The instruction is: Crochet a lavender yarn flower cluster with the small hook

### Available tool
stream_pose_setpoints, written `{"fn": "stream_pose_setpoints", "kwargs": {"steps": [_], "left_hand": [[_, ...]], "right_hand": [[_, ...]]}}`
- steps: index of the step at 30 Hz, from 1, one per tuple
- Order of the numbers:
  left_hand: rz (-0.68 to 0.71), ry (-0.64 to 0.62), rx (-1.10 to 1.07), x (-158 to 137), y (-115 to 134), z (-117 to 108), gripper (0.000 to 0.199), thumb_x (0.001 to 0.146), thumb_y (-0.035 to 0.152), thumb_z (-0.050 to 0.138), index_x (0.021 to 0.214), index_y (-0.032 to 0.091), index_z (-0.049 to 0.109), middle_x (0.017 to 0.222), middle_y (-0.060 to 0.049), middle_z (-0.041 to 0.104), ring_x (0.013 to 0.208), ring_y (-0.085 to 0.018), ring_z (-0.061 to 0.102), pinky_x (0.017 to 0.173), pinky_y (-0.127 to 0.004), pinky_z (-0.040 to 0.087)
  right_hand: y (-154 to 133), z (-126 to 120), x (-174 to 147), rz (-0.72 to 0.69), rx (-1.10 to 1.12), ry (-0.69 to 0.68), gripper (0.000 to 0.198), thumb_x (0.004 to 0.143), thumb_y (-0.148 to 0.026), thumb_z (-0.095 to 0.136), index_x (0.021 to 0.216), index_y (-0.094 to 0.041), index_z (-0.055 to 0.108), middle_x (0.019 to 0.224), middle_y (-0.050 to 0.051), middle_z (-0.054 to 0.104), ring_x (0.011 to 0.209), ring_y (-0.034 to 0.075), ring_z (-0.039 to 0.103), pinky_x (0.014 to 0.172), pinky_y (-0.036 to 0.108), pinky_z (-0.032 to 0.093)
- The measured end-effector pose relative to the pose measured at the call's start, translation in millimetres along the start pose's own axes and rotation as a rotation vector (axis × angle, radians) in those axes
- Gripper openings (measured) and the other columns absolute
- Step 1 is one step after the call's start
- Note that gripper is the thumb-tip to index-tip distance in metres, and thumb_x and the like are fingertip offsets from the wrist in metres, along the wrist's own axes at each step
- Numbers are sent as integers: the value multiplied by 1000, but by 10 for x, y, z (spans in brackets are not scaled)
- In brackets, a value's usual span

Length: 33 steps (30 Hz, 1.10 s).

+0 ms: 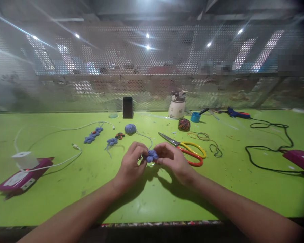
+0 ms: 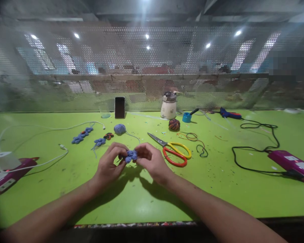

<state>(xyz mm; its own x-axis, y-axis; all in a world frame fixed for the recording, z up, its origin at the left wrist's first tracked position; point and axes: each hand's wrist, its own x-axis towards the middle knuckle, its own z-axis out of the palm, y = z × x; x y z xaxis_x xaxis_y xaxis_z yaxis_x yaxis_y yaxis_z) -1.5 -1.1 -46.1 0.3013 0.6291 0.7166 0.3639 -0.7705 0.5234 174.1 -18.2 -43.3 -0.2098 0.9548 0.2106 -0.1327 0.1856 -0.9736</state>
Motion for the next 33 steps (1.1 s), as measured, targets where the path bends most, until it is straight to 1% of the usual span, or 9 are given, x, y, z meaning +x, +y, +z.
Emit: {"fn": "stream_pose_setpoints", "kwargs": {"steps": [4, 8, 10, 13, 16, 18, 22, 27, 33], "left_hand": [[31, 4, 11, -14, 34, -3, 17, 82, 5, 56, 81, 22, 58, 89, -6, 58, 84, -19, 55, 73, -32, 46], [-33, -47, -121, -12, 56, -5, 20, 78, 3, 57, 82, 23, 61, 97, -7, 59, 92, -21, 56, 79, -35, 46], [-214, -57, -323, 8, 69, -12, 25, 72, 4, 59, 88, 23, 62, 101, -7, 59, 97, -22, 56, 82, -36, 47], [-622, -93, -719, 49, 79, -35, 40, 67, 9, 60, 103, 24, 62, 101, -6, 61, 93, -22, 58, 76, -34, 48], [-849, -203, -958, 75, 51, -57, 25, 73, 17, 62, 97, 19, 67, 95, -8, 64, 88, -21, 59, 74, -33, 48], [-886, -260, -1003, 75, 8, -59, 13, 78, 24, 66, 88, 16, 69, 90, -8, 65, 83, -19, 58, 73, -32, 47], [-905, -315, -979, 49, -61, -41, 15, 77, 29, 74, 79, 16, 68, 78, -6, 64, 73, -16, 56, 68, -30, 44], [-894, -313, -929, 51, -48, -26, 19, 70, 25, 81, 79, 16, 67, 76, -3, 66, 68, -14, 58, 65, -28, 43], [-896, -370, -989, 78, -76, -36, 25, 65, 16, 83, 85, 14, 68, 83, -5, 71, 76, -15, 63, 76, -29, 45]], "right_hand": [[-30, -18, 8, 119, 237, -4, 25, 73, -23, 71, 97, -20, 65, 86, 4, 65, 76, 16, 60, 70, 33, 49], [-29, -42, 26, 137, 223, 18, 26, 70, -26, 79, 93, -18, 69, 86, 4, 68, 78, 16, 62, 76, 34, 50], [-41, -55, 37, 131, 188, 16, 26, 69, -26, 80, 92, -19, 70, 89, 5, 70, 83, 17, 64, 81, 37, 50], [-75, -70, 47, 125, 159, 7, 27, 69, -27, 80, 93, -19, 70, 89, 5, 70, 83, 18, 64, 81, 37, 50], [-103, -77, 46, 132, 131, -11, 28, 69, -28, 80, 93, -19, 70, 89, 5, 70, 82, 17, 64, 80, 37, 50], [-108, -81, 43, 139, 113, -29, 29, 69, -29, 80, 94, -19, 70, 90, 5, 70, 83, 17, 63, 81, 36, 49], [-95, -98, 44, 168, 69, -43, 30, 69, -31, 81, 94, -20, 70, 82, 3, 68, 76, 17, 61, 74, 35, 49], [-63, -113, 60, 245, 89, -32, 33, 67, -34, 82, 93, -18, 69, 77, 3, 66, 68, 15, 58, 65, 31, 47], [-32, -110, 56, 302, 215, -48, 30, 68, -30, 80, 91, -17, 67, 85, 5, 66, 72, 14, 59, 64, 30, 46]]}}
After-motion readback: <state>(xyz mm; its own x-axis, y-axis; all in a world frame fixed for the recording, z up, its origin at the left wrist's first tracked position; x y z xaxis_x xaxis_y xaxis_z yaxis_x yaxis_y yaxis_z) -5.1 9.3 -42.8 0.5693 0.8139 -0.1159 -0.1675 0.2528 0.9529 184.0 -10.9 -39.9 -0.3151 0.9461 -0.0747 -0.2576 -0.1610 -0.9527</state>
